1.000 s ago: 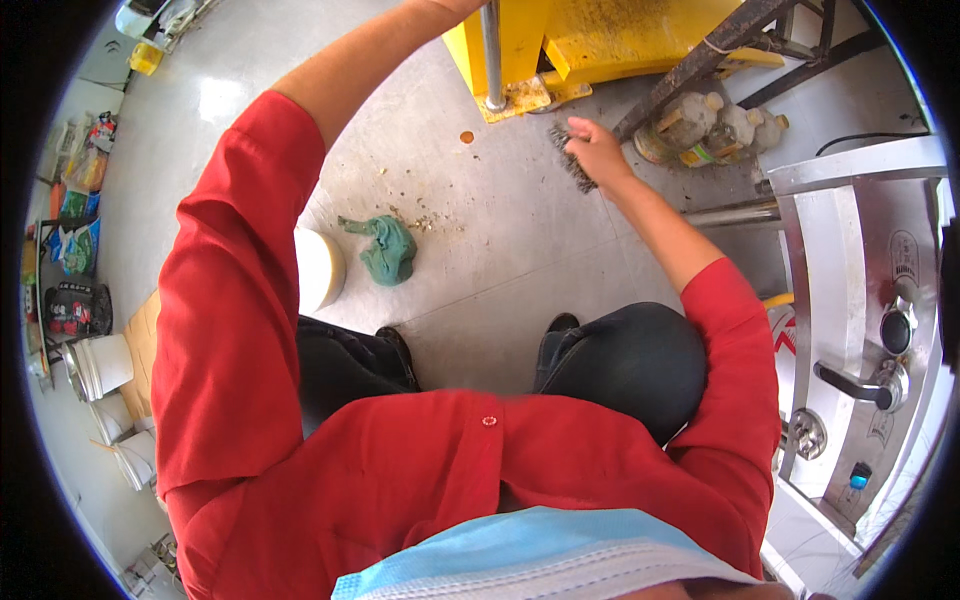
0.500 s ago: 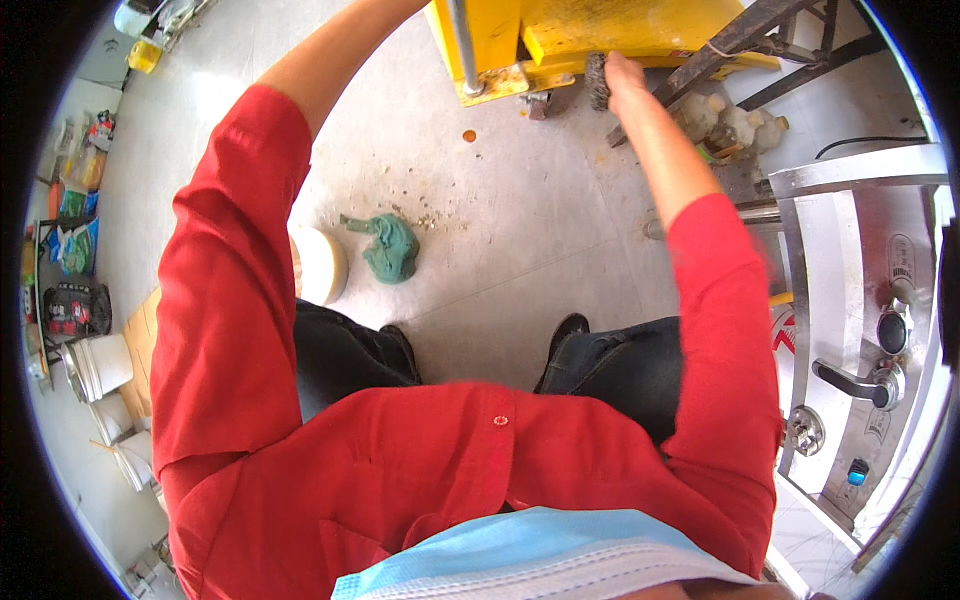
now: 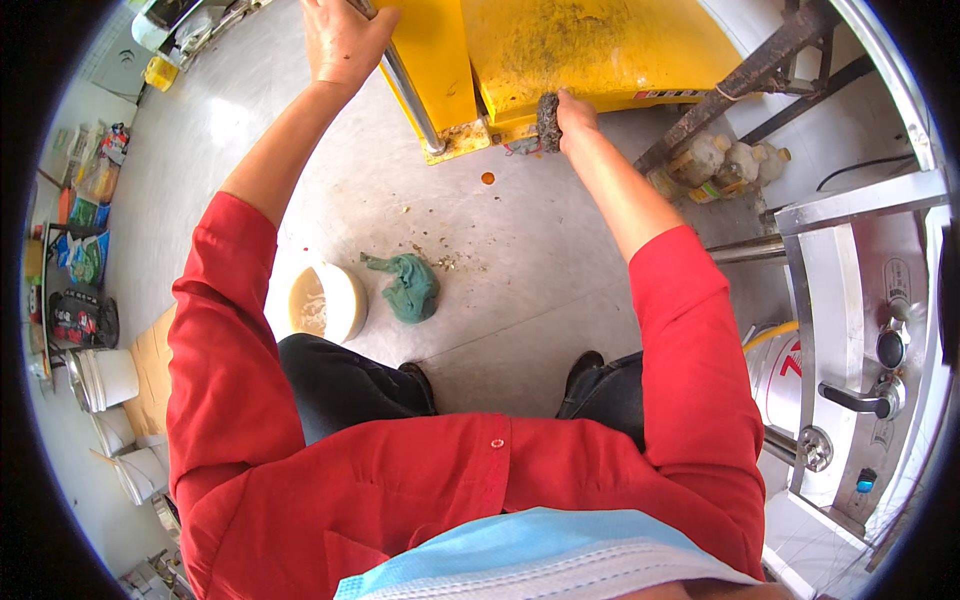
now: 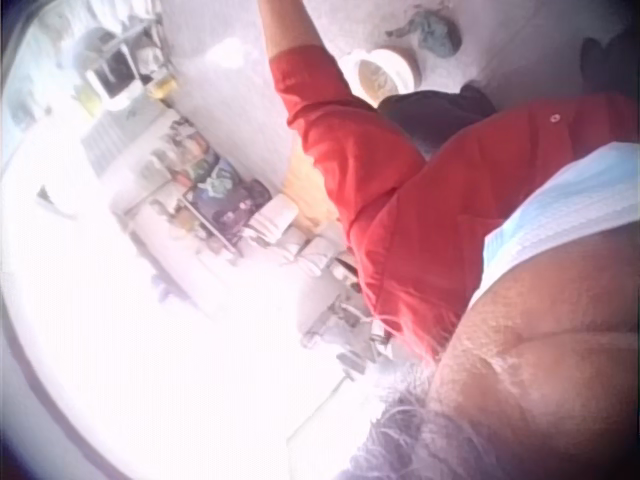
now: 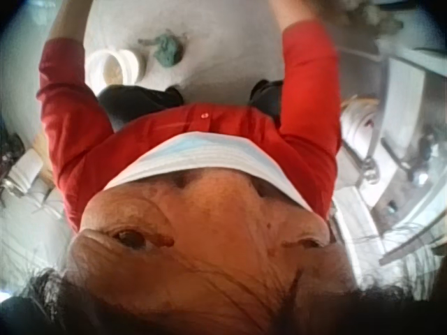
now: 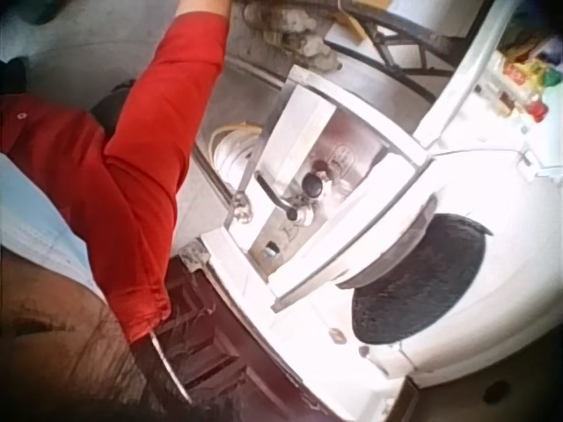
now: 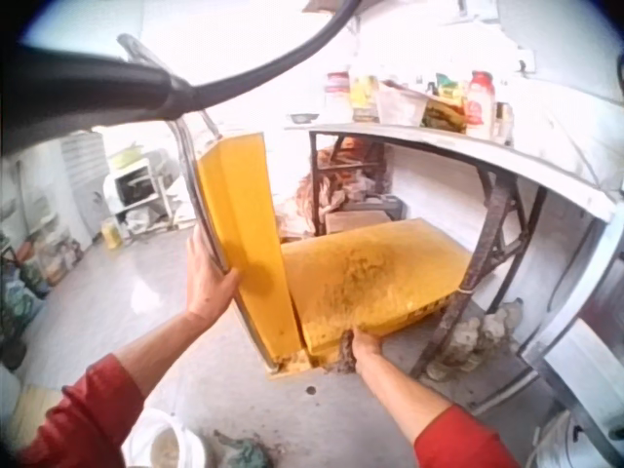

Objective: The person wipes the floor with a cloth and a scouring pad, then cleans plastic bottles and rinses the cloth in a bucket of water.

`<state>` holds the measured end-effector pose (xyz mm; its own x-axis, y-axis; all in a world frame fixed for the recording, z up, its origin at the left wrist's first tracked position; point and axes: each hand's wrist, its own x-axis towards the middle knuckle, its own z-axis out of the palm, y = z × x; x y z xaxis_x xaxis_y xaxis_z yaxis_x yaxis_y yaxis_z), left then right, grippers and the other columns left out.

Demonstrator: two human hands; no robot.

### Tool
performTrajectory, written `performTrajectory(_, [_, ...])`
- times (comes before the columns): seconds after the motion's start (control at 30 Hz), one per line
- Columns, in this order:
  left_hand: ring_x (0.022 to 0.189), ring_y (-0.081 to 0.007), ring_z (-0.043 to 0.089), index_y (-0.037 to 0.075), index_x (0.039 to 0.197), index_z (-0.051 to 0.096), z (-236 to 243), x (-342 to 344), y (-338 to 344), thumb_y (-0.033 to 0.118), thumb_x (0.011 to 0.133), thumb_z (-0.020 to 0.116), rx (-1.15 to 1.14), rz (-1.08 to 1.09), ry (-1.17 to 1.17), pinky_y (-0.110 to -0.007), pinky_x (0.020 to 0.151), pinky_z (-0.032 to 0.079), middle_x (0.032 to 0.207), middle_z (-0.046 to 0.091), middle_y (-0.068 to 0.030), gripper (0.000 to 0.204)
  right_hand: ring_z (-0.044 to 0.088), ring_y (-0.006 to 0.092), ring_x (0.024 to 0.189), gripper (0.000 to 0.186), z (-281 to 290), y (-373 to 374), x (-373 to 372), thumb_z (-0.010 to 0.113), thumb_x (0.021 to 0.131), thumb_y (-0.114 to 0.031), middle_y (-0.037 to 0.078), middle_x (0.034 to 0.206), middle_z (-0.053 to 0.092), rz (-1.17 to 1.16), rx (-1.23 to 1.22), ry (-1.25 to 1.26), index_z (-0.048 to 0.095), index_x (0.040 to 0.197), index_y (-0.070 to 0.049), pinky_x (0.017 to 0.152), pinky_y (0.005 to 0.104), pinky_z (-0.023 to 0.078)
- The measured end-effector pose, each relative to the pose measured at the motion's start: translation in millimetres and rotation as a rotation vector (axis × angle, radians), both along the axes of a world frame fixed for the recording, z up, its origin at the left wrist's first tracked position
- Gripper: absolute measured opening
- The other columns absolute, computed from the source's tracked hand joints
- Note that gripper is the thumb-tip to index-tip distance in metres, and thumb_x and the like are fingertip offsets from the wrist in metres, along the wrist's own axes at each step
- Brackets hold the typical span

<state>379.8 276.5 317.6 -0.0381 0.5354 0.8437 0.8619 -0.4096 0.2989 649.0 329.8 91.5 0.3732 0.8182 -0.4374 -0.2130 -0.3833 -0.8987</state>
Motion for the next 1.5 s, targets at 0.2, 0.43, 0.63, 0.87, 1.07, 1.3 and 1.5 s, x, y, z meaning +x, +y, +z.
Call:
performTrajectory(0.2, [0.13, -0.043, 0.037, -0.003, 0.148, 0.029, 2, -45, -12, 0.01, 0.069, 0.067, 0.011, -0.02, 0.045, -0.045, 0.112, 0.032, 0.139, 0.041, -0.0257, 0.089, 0.066, 0.0328, 0.105, 0.046, -12, -10, -35, 0.062, 0.094, -0.028, 0.023, 0.118, 0.066, 0.098, 0.022, 0.065, 0.061, 0.118, 0.011, 0.086, 0.0396, 0.051])
performTrajectory(0.43, [0.115, -0.0362, 0.052, 0.001, 0.129, 0.047, -3, -121, -22, 0.033, 0.077, 0.072, -0.186, 0.23, 0.065, -0.045, 0.096, 0.044, 0.125, 0.05, -0.0191, 0.066, 0.063, 0.0209, 0.059, 0.033, 45, -69, -68, 0.054, 0.1, -0.031, 0.009, 0.076, 0.066, 0.42, -0.024, 0.213, 0.062, 0.094, 0.001, 0.055, 0.0368, 0.052])
performTrajectory(0.63, [0.115, -0.0371, 0.056, 0.003, 0.132, 0.044, 0, -165, -33, 0.035, 0.076, 0.072, -0.175, 0.22, 0.012, -0.046, 0.094, 0.046, 0.124, 0.054, -0.0181, 0.07, 0.061, 0.0191, 0.058, 0.03, 47, -77, -69, 0.054, 0.101, -0.03, 0.007, 0.077, 0.065, 0.504, -0.012, 0.207, 0.064, 0.097, -0.002, 0.055, 0.0357, 0.051])
performTrajectory(0.87, [0.109, -0.0386, 0.062, 0.004, 0.133, 0.04, 7, -218, -54, 0.04, 0.075, 0.072, -0.294, 0.397, -0.04, -0.046, 0.092, 0.048, 0.118, 0.063, -0.0197, 0.075, 0.061, 0.0164, 0.059, 0.033, 45, -77, -50, 0.054, 0.101, -0.035, 0.004, 0.076, 0.064, 0.355, 0.0, 0.156, 0.065, 0.097, -0.004, 0.053, 0.0355, 0.051])
performTrajectory(1.07, [0.11, -0.0408, 0.062, 0.004, 0.14, 0.035, 10, -289, -67, 0.043, 0.074, 0.072, -0.337, 0.622, -0.036, -0.046, 0.093, 0.048, 0.116, 0.065, -0.0212, 0.085, 0.059, 0.014, 0.059, 0.039, 23, -53, -51, 0.051, 0.103, -0.036, 0.004, 0.073, 0.063, 0.31, 0.163, 0.063, 0.065, 0.09, -0.002, 0.053, 0.0328, 0.047])
performTrajectory(1.3, [0.118, -0.0428, 0.057, -0.001, 0.141, 0.035, 1, -382, -77, 0.051, 0.079, 0.07, -0.478, 0.862, -0.047, -0.049, 0.099, 0.045, 0.124, 0.062, -0.0263, 0.087, 0.064, 0.0173, 0.093, 0.041, 52, -86, -105, 0.058, 0.099, -0.035, 0.01, 0.098, 0.07, 0.623, 0.368, -0.085, 0.067, 0.111, 0.003, 0.084, 0.0313, 0.049])
performTrajectory(1.5, [0.121, -0.0456, 0.054, -0.002, 0.134, 0.043, -17, -579, -78, 0.059, 0.083, 0.066, -0.556, 0.962, 0.163, -0.049, 0.099, 0.044, 0.127, 0.059, -0.0307, 0.083, 0.063, 0.0161, 0.094, 0.035, 57, -75, -81, 0.064, 0.096, -0.03, 0.01, 0.098, 0.07, 0.559, 0.519, -0.233, 0.067, 0.109, 0.002, 0.085, 0.0311, 0.049])
